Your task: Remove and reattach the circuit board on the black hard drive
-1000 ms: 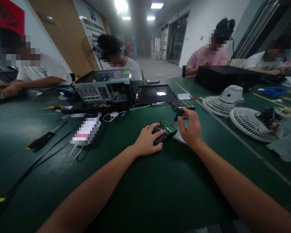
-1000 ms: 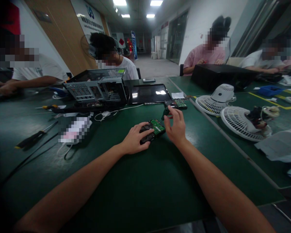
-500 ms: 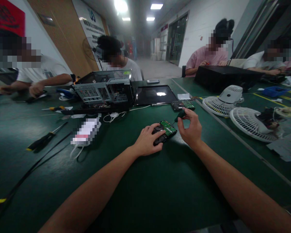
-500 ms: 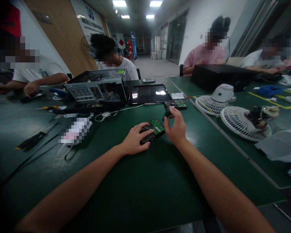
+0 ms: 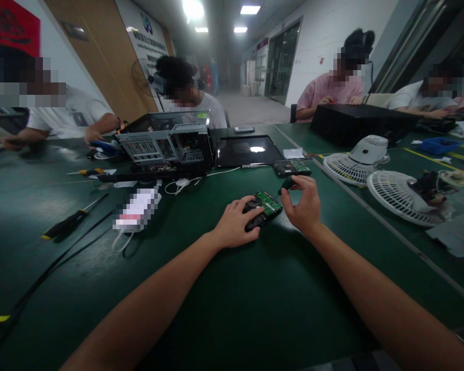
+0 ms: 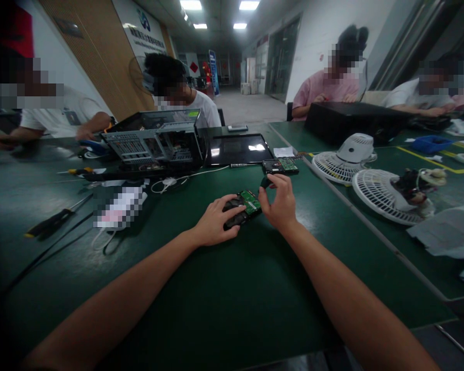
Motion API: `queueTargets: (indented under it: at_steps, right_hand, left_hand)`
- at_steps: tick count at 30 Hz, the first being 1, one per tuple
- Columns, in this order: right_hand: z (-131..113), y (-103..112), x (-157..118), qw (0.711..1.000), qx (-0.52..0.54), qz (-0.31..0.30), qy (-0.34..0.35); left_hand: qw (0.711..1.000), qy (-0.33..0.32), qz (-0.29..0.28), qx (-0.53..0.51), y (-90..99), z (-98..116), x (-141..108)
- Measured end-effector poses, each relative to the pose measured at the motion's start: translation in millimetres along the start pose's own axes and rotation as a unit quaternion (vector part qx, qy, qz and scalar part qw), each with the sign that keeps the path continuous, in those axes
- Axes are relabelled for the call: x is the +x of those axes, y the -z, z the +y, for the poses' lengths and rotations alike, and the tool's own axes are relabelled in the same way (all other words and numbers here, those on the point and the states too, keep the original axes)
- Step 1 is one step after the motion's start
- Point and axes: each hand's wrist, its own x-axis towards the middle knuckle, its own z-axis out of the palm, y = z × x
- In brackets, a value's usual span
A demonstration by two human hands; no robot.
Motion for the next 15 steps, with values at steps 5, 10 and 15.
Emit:
queueTargets:
  at_steps: [5, 10, 15]
  right_hand:
    - [1.3, -1.6, -0.9, 0.999, 0.049, -0.01, -0.011]
    - [-2.2, 0.9, 0.6, 1.0, 0.008, 0.001, -0.024]
    - [-3.9, 2.2, -0.2, 0.999, 0.015, -0.021, -0.024]
  left_hand:
    - [1.0, 0.0, 0.005, -0.003, -2.0, -1.1, 0.1]
    - [1.0, -0.001, 0.002, 0.0, -1.2, -0.9, -0.1]
    - [1.0, -0.002, 0.0, 0.0, -0.2, -0.5, -0.1]
